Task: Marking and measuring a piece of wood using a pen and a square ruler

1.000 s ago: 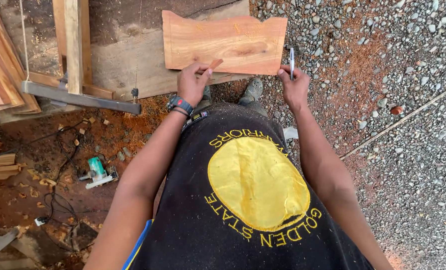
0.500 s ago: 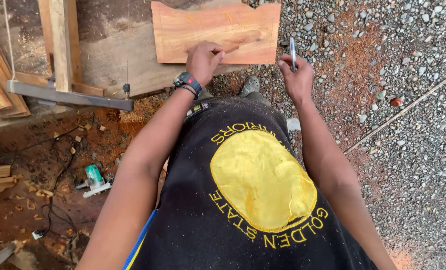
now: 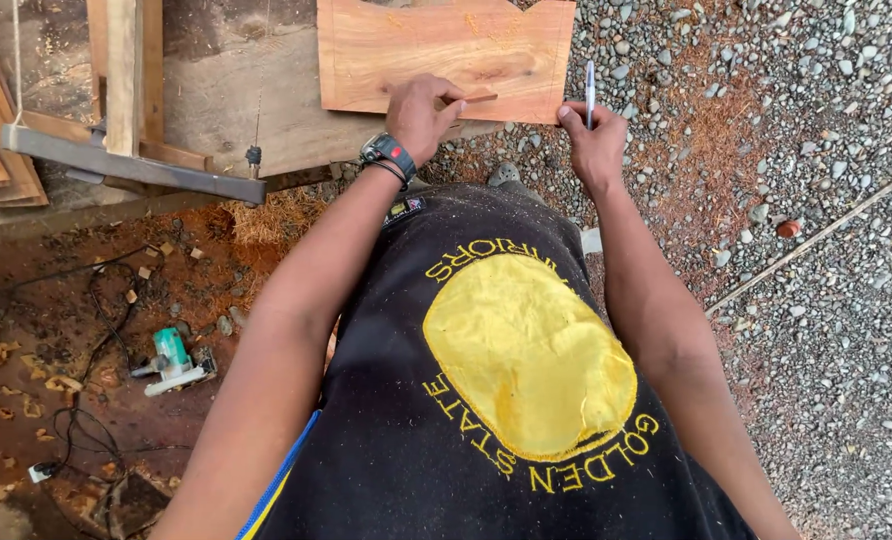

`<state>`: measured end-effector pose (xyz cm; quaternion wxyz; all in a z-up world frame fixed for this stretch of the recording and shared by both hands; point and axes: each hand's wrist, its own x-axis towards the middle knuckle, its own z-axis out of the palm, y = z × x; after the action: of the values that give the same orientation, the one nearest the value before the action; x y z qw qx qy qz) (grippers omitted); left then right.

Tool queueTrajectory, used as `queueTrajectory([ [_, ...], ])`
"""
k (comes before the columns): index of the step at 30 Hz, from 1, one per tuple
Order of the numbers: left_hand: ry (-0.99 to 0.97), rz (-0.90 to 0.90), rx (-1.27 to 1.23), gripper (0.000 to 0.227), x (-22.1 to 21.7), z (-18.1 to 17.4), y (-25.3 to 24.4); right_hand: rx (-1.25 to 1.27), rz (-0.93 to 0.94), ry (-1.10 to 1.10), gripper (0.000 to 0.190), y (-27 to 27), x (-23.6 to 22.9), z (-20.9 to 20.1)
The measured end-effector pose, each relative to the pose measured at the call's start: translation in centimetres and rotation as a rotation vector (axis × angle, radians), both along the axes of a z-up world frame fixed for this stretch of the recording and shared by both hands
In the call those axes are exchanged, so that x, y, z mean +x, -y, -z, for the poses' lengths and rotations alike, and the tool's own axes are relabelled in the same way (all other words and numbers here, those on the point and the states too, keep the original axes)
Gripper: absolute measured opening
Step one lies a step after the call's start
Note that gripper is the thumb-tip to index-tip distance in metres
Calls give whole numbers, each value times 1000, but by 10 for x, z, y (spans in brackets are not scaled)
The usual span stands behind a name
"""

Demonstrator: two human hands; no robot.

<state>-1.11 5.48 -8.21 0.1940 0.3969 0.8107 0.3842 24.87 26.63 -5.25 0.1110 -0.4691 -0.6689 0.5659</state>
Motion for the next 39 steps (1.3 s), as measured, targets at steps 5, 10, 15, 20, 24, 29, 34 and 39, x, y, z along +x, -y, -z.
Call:
queueTrajectory([
  [5,-26,38,-71,7,12,13,-10,71,-36,6,13,4,3,-11],
  [10,-168,176,11,5,22,11,-14,83,-28,46,8,7,6,-19],
  [15,-147,204,14,6,24,15,-21,85,-26,72,9,3,15,-18],
  [20,-164,203,5,6,25,20,-20,96,-35,58,7,1,18,-16],
  [24,-153,204,5,5,26,19,-20,155,-55,7,9,-1,17,-12],
  [29,-163,212,6,6,27,15,-18,194,-86,-16,7,2,14,-20],
  [34,-185,237,-19,7,30,17,-16,320,-195,-1,14,10,8,-19],
  [39,-197,233,-14,7,33,17,-17,385,-306,-58,22,17,-3,-34],
])
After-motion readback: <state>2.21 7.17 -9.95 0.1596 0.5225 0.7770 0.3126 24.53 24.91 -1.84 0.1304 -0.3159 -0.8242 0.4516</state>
